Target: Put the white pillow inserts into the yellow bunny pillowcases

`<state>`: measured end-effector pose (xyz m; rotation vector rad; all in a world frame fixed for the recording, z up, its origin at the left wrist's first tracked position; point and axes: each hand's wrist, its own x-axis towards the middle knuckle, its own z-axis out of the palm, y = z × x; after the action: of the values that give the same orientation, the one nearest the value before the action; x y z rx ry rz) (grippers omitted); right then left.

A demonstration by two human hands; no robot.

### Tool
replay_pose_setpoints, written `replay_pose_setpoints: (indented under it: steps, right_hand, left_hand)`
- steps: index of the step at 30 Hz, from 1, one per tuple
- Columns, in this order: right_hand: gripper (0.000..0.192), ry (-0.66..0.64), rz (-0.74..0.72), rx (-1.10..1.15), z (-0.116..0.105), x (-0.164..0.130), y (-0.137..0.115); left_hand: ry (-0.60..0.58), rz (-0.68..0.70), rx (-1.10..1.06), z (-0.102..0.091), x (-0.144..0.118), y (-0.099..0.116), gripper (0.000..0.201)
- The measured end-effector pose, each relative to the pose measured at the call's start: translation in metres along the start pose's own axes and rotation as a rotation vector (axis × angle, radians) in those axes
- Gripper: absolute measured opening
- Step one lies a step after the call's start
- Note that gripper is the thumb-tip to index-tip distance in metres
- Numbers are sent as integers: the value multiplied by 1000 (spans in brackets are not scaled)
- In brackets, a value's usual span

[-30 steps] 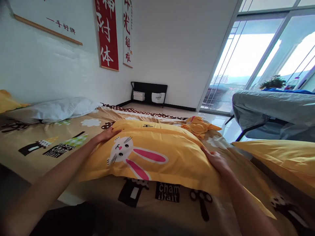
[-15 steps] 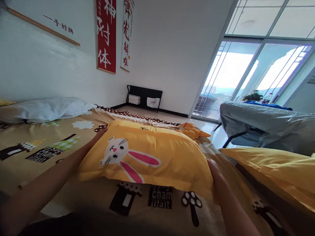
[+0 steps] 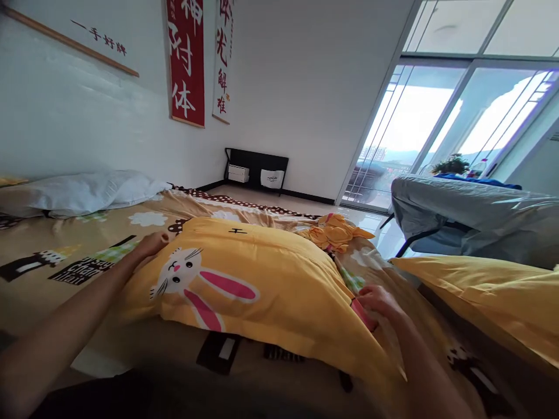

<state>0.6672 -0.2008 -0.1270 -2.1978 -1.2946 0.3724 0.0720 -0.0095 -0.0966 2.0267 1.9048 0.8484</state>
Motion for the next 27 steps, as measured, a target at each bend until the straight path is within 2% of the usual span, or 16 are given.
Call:
replay_pose_setpoints:
  steps: [2, 4, 6, 8, 10, 12, 16, 19, 22, 27]
  right_hand:
    - [30, 206, -4, -2, -1, 9, -14]
    - [43, 323, -69, 37, 6, 11, -43]
    - [49, 320, -233, 118, 20, 4, -83]
    - [48, 211, -467, 159, 37, -12, -125]
    - [43, 146, -635, 96, 52, -29, -159]
    - [37, 108, -681, 26, 59, -42, -178]
    - [34, -64, -609, -59, 54, -51, -182]
    - [39, -183, -628, -134, 44, -52, -177]
    - [44, -261, -628, -108, 35, -57, -178]
    - [47, -611, -512, 39, 19, -68, -184]
  left_hand:
    - [92, 25, -15, -2, 6, 14, 31]
    - [118, 158, -95, -2, 8, 38, 37]
    - [25, 372, -191, 3, 4, 67, 40]
    - [-110, 569, -209, 11, -7, 95, 43]
    - [-196, 660, -142, 17, -22, 116, 45]
    - [-250, 671, -83, 20, -34, 127, 45]
    - [-383, 679, -14, 17, -45, 131, 38]
    - [-461, 741, 23, 13, -46, 131, 39]
    - [-522, 735, -19, 6, -51, 135, 43]
    - [-833, 664, -167, -15, -64, 142, 49]
